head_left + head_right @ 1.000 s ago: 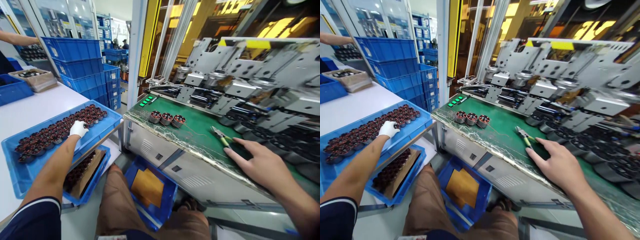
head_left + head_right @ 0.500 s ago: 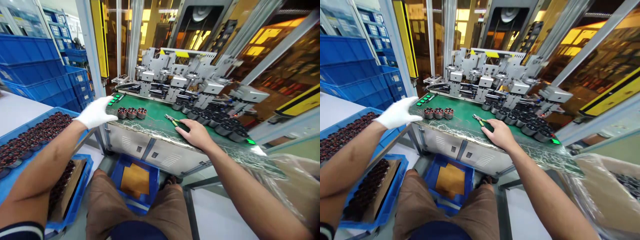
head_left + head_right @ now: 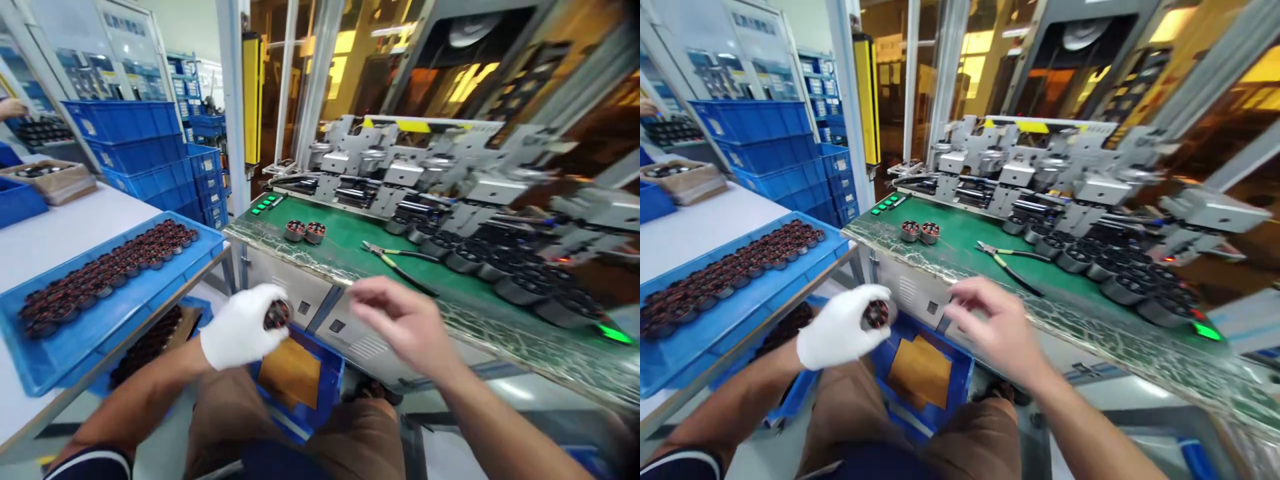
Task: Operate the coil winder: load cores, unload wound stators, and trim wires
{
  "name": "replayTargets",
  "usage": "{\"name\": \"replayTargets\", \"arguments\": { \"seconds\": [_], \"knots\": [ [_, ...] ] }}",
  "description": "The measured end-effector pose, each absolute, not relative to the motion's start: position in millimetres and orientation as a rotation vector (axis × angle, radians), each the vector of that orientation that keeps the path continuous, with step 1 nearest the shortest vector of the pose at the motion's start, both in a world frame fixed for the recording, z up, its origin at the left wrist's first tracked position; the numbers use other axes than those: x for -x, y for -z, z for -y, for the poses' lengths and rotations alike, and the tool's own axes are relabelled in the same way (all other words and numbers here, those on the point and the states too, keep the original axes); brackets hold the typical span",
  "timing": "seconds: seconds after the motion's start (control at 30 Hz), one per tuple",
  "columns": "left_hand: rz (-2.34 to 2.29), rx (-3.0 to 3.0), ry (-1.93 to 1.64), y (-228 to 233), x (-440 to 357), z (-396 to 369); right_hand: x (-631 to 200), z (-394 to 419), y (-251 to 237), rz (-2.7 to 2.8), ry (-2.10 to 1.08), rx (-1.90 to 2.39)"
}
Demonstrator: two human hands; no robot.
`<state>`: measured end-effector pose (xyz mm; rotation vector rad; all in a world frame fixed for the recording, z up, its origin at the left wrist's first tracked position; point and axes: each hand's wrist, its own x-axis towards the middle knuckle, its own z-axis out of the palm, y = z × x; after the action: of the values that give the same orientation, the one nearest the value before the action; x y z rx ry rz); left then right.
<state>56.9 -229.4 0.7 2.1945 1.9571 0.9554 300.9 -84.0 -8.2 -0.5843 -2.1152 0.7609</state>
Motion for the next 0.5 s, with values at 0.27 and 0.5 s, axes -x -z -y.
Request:
{"name": "replayTargets", "arguments": {
  "seconds": [0.27, 0.5],
  "knots": [
    [-1.615, -2.263, -0.737, 33, -99, 261, -279, 167, 16, 2.303, -1.275, 0.644],
    [-1.561, -2.41, -0.722, 36, -105, 259, -300, 168, 38, 2.41, -1.053, 0.59]
  ]
}}
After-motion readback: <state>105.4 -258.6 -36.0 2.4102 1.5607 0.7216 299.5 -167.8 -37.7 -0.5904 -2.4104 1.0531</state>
